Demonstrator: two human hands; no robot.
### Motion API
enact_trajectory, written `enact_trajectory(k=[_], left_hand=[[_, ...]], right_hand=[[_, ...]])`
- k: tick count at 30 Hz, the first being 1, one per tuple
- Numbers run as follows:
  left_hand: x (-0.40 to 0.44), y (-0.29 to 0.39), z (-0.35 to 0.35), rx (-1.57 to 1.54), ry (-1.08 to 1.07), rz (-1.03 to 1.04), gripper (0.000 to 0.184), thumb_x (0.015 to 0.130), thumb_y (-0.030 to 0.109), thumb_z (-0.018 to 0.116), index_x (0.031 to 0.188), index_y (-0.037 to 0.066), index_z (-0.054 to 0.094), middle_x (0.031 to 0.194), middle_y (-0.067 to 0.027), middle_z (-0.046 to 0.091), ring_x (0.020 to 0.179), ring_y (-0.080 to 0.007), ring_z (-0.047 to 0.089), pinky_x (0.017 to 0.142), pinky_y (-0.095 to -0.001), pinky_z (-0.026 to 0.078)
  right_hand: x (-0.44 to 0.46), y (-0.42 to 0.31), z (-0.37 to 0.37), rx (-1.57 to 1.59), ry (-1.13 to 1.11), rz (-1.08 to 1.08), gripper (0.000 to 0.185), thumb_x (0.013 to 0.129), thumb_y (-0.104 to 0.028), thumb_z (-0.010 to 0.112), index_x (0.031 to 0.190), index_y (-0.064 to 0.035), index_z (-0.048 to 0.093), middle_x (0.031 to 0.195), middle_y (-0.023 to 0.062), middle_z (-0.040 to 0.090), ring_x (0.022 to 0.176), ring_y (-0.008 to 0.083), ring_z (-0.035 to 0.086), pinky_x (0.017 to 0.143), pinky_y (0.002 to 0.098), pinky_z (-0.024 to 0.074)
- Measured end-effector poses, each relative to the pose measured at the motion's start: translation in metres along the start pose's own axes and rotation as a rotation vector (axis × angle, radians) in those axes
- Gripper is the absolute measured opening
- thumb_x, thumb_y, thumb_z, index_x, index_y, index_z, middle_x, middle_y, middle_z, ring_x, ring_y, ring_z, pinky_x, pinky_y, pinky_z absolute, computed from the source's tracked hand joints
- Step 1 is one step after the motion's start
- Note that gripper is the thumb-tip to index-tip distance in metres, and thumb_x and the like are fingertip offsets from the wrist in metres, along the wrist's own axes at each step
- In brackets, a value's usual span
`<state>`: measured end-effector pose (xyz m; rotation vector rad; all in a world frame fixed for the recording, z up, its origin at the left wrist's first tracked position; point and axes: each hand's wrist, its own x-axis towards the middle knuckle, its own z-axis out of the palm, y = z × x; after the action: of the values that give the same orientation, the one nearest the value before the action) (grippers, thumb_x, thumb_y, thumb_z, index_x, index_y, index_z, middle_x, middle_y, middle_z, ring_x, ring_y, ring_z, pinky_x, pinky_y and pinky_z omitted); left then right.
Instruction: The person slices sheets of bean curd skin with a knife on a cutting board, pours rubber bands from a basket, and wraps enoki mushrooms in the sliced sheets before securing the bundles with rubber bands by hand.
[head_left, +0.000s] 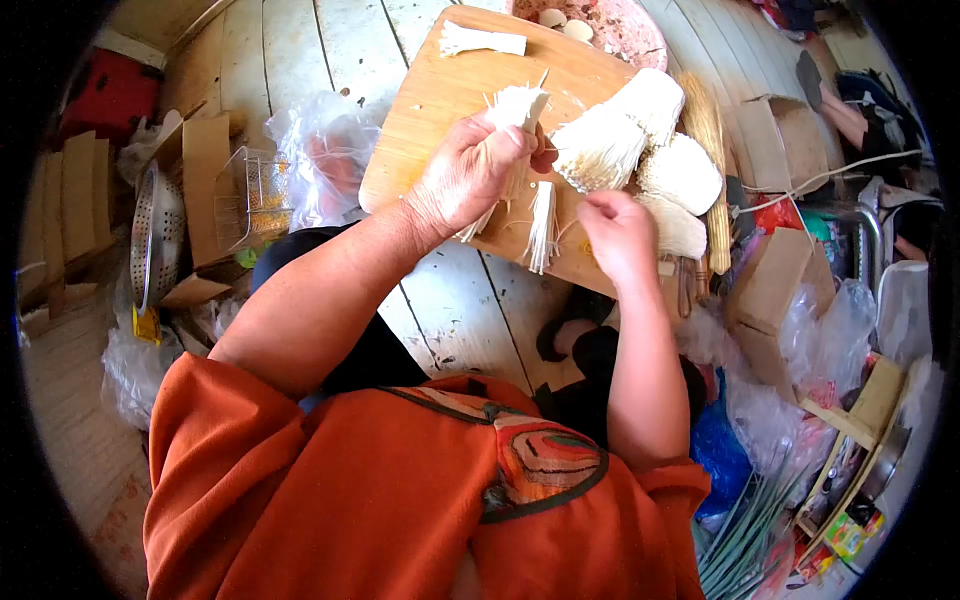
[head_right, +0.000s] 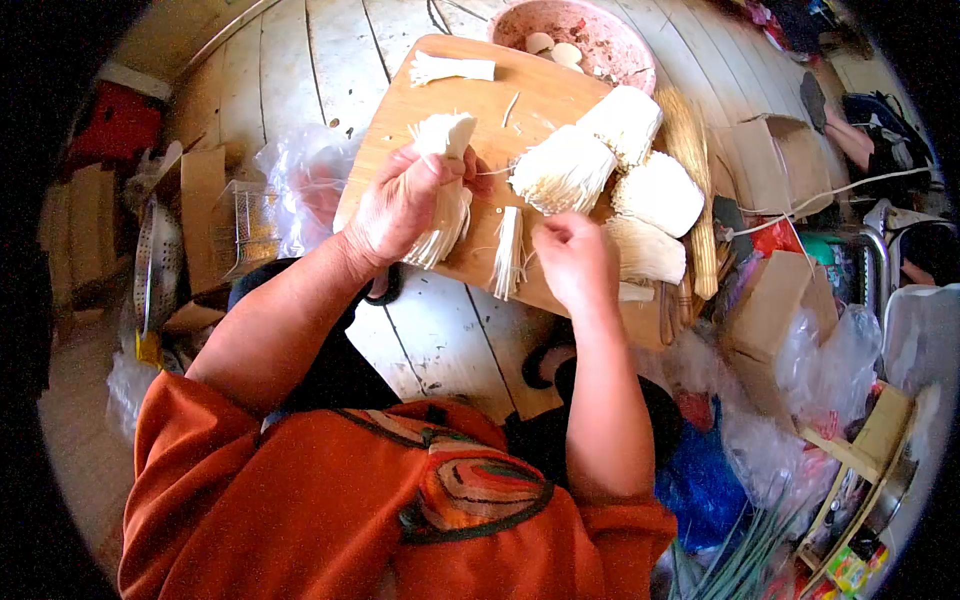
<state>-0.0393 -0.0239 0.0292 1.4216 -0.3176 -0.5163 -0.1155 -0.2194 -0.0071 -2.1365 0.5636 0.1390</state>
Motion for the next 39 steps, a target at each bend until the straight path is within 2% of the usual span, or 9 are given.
enact_trajectory(k=[3, 5, 12, 20, 21, 24, 27, 37, 39], left_hand=[[0.002, -0.009, 0.002, 0.003, -0.031, 0.215, 0.031, 0.091, 0.025, 0.042, 0.089, -0.001, 0.058, 0.084, -0.0073, 0.061, 0.082, -0.0156, 0.057, 0.082, -0.0290, 0.046], [0.002, -0.006, 0.003, -0.058, -0.021, -0.077, 0.034, 0.092, 0.028, 0.041, 0.087, -0.001, 0.058, 0.082, -0.0065, 0.060, 0.076, -0.0142, 0.056, 0.075, -0.0290, 0.048], [0.000, -0.030, 0.001, 0.112, 0.032, -0.501, 0.033, 0.090, 0.027, 0.045, 0.082, -0.002, 0.059, 0.065, -0.0093, 0.056, 0.054, -0.0180, 0.054, 0.052, -0.0328, 0.047], [0.001, -0.031, -0.002, 0.178, 0.049, -0.380, 0.029, 0.085, 0.025, 0.052, 0.087, -0.003, 0.061, 0.067, -0.0109, 0.058, 0.060, -0.0202, 0.057, 0.057, -0.0344, 0.047], [0.001, -0.033, -0.001, 0.026, -0.010, -0.342, 0.030, 0.084, 0.025, 0.056, 0.098, -0.002, 0.058, 0.078, -0.0109, 0.059, 0.071, -0.0203, 0.058, 0.067, -0.0344, 0.048], [-0.004, -0.031, 0.007, -0.318, -0.108, -0.331, 0.044, 0.083, 0.023, 0.069, 0.117, 0.001, 0.053, 0.102, -0.0101, 0.063, 0.094, -0.0199, 0.061, 0.089, -0.0335, 0.049], [-0.003, -0.027, 0.008, -0.297, -0.159, -0.392, 0.041, 0.083, 0.020, 0.071, 0.116, 0.002, 0.055, 0.101, -0.0085, 0.064, 0.095, -0.0191, 0.061, 0.090, -0.0327, 0.048], [0.003, -0.030, 0.002, -0.036, -0.170, -0.314, 0.038, 0.083, 0.027, 0.074, 0.111, 0.003, 0.060, 0.100, -0.0055, 0.066, 0.093, -0.0146, 0.060, 0.085, -0.0296, 0.048], [0.003, -0.024, 0.000, 0.110, -0.118, -0.354, 0.047, 0.081, 0.037, 0.075, 0.108, 0.001, 0.062, 0.089, -0.0081, 0.067, 0.082, -0.0139, 0.060, 0.076, -0.0290, 0.050]], right_hand=[[0.001, 0.010, 0.019, -0.261, -0.061, -0.012, 0.030, 0.079, -0.033, 0.066, 0.089, -0.0058, 0.070, 0.087, 0.0161, 0.069, 0.082, 0.0316, 0.067, 0.077, 0.0391, 0.0515], [0.000, 0.015, 0.034, -0.385, -0.045, -0.036, 0.030, 0.079, -0.034, 0.065, 0.088, -0.0055, 0.070, 0.087, 0.0171, 0.068, 0.082, 0.0328, 0.066, 0.078, 0.0406, 0.0513], [0.004, 0.005, 0.040, -0.455, -0.132, 0.087, 0.029, 0.078, -0.030, 0.063, 0.086, -0.0036, 0.070, 0.082, 0.0185, 0.068, 0.078, 0.0328, 0.066, 0.075, 0.0415, 0.0518], [-0.009, -0.018, 0.034, 0.409, -0.127, 0.037, 0.021, 0.074, -0.017, 0.067, 0.085, 0.0013, 0.067, 0.070, 0.0047, 0.066, 0.060, 0.0114, 0.060, 0.059, 0.0279, 0.0499], [-0.013, -0.023, 0.032, 0.493, -0.141, 0.007, 0.020, 0.075, -0.016, 0.067, 0.085, 0.0013, 0.067, 0.069, 0.0036, 0.066, 0.060, 0.0105, 0.059, 0.059, 0.0274, 0.0498], [-0.018, -0.026, 0.035, 0.405, -0.081, -0.097, 0.017, 0.075, -0.015, 0.067, 0.081, 0.0010, 0.064, 0.066, 0.0042, 0.064, 0.059, 0.0104, 0.058, 0.058, 0.0280, 0.0491], [-0.021, -0.026, 0.033, 0.316, -0.075, -0.223, 0.012, 0.081, -0.007, 0.063, 0.091, 0.0004, 0.066, 0.071, -0.0023, 0.060, 0.064, 0.0047, 0.054, 0.058, 0.0227, 0.0462], [-0.016, -0.026, 0.016, 0.355, -0.074, -0.200, 0.013, 0.078, -0.013, 0.068, 0.080, -0.0002, 0.068, 0.065, 0.0052, 0.066, 0.057, 0.0098, 0.059, 0.053, 0.0272, 0.0477], [-0.016, -0.030, 0.013, 0.264, -0.053, -0.091, 0.013, 0.077, -0.014, 0.067, 0.080, -0.0005, 0.068, 0.064, 0.0047, 0.066, 0.056, 0.0100, 0.059, 0.053, 0.0274, 0.0481]])
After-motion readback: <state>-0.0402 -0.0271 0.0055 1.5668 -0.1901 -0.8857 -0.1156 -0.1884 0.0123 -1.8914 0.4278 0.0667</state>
